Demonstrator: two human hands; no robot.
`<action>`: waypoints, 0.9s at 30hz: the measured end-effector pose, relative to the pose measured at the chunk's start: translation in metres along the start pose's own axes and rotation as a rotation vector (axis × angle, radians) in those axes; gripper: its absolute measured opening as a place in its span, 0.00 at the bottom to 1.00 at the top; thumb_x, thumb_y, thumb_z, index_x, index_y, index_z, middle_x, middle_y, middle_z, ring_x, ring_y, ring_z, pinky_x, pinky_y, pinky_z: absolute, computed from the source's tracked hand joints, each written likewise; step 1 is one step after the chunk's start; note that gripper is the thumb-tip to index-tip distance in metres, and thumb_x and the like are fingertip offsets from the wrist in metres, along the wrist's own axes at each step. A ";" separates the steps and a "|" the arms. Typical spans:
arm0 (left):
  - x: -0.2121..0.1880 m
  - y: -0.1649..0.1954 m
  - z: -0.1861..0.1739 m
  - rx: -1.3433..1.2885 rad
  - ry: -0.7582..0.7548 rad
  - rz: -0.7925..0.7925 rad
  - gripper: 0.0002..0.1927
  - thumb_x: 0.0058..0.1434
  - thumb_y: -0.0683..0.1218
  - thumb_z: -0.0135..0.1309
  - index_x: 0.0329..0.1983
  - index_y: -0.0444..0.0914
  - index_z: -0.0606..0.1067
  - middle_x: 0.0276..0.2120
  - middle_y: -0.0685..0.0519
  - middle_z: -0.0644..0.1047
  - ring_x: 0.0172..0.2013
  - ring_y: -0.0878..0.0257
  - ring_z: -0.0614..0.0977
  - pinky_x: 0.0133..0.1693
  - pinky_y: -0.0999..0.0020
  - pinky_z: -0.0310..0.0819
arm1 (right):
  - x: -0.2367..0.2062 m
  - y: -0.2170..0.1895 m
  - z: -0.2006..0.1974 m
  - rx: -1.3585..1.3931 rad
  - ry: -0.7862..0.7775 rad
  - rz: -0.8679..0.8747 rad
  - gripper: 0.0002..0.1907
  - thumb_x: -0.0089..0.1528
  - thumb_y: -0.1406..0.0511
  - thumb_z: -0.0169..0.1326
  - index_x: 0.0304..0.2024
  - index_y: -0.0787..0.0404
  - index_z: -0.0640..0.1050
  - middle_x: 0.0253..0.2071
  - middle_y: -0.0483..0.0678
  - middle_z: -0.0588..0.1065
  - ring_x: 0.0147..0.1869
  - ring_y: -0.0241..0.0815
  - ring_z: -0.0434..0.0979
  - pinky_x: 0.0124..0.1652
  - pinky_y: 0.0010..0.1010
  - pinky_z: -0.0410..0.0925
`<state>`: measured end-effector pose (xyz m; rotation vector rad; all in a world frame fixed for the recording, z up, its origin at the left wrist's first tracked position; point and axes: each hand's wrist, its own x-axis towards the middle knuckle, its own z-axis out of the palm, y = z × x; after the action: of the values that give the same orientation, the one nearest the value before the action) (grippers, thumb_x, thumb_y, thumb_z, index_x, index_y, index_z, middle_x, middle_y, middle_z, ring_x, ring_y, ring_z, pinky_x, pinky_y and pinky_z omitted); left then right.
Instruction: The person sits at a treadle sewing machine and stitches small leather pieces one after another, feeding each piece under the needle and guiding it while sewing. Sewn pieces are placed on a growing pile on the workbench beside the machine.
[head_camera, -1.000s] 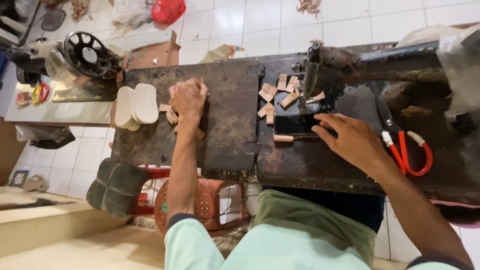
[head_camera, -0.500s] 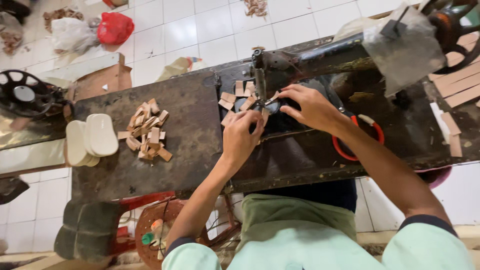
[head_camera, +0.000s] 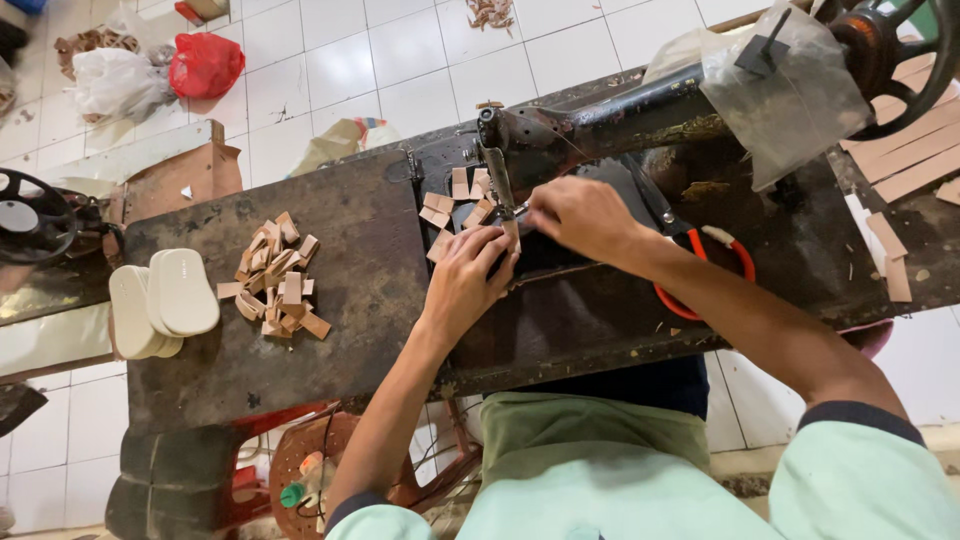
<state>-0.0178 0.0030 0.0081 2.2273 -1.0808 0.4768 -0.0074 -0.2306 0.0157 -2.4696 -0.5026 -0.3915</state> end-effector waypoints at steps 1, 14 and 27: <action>0.000 0.000 0.001 -0.002 0.013 -0.002 0.12 0.62 0.44 0.63 0.47 0.36 0.78 0.50 0.47 0.79 0.54 0.51 0.79 0.55 0.56 0.73 | 0.004 0.003 0.002 -0.056 -0.039 0.073 0.14 0.65 0.57 0.60 0.34 0.61 0.83 0.32 0.53 0.79 0.37 0.53 0.80 0.38 0.44 0.72; 0.002 0.002 0.003 -0.026 0.018 -0.031 0.14 0.63 0.42 0.62 0.51 0.33 0.77 0.52 0.45 0.78 0.54 0.48 0.78 0.55 0.54 0.73 | 0.033 0.003 -0.021 1.125 0.096 -0.005 0.30 0.67 0.76 0.58 0.69 0.59 0.66 0.58 0.40 0.74 0.58 0.27 0.71 0.53 0.21 0.69; 0.007 0.001 0.001 -0.071 0.011 -0.081 0.09 0.62 0.42 0.63 0.44 0.36 0.78 0.51 0.46 0.78 0.54 0.48 0.79 0.56 0.54 0.74 | 0.025 0.027 -0.002 0.759 0.034 0.207 0.11 0.64 0.62 0.62 0.48 0.59 0.82 0.39 0.38 0.80 0.42 0.29 0.75 0.42 0.28 0.70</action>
<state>-0.0143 -0.0018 0.0119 2.1943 -0.9829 0.4088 0.0265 -0.2455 0.0136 -1.7504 -0.2977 -0.1192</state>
